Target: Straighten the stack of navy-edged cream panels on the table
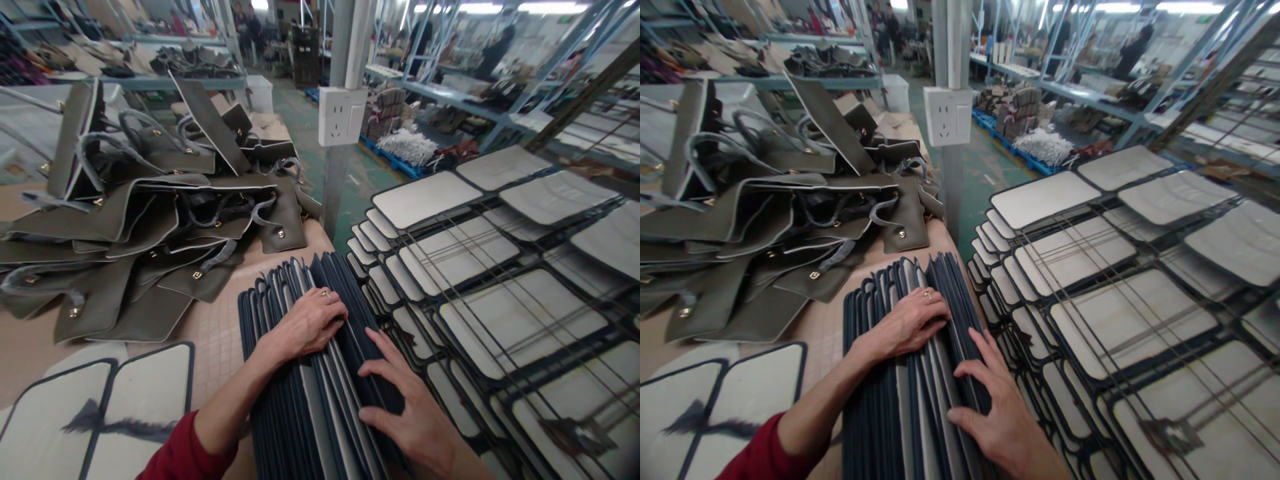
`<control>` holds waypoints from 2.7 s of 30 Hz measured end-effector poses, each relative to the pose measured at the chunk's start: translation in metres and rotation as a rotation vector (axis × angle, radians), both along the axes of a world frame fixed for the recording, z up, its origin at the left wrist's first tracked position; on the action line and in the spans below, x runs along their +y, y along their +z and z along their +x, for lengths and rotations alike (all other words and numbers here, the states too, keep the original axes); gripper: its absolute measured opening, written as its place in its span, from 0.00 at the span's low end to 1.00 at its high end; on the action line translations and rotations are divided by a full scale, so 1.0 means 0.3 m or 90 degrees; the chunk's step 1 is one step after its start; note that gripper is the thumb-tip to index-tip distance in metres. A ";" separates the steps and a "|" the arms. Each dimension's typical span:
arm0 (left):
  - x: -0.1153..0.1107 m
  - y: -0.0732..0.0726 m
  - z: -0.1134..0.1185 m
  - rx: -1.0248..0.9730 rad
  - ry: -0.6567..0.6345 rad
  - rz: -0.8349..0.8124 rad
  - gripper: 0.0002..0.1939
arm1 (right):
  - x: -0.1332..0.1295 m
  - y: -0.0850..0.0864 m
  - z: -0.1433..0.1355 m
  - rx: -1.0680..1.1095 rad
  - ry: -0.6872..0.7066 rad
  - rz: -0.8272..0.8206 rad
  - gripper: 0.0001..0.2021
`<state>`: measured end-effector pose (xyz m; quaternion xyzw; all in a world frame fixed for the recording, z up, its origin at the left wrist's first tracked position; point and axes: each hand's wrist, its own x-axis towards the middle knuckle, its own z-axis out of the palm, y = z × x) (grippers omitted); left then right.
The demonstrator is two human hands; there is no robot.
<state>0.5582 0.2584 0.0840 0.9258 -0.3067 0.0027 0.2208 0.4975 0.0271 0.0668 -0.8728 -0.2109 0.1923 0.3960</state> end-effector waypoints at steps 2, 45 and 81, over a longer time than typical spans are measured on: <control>0.000 -0.002 0.001 -0.007 0.000 0.000 0.05 | 0.002 0.000 -0.003 0.000 0.004 -0.013 0.14; 0.055 -0.034 -0.018 -0.059 0.001 -0.167 0.13 | 0.013 0.005 -0.028 -0.128 0.045 -0.076 0.10; 0.093 -0.035 -0.033 -0.022 -0.114 -0.126 0.16 | 0.027 -0.026 -0.048 -0.189 0.031 -0.090 0.09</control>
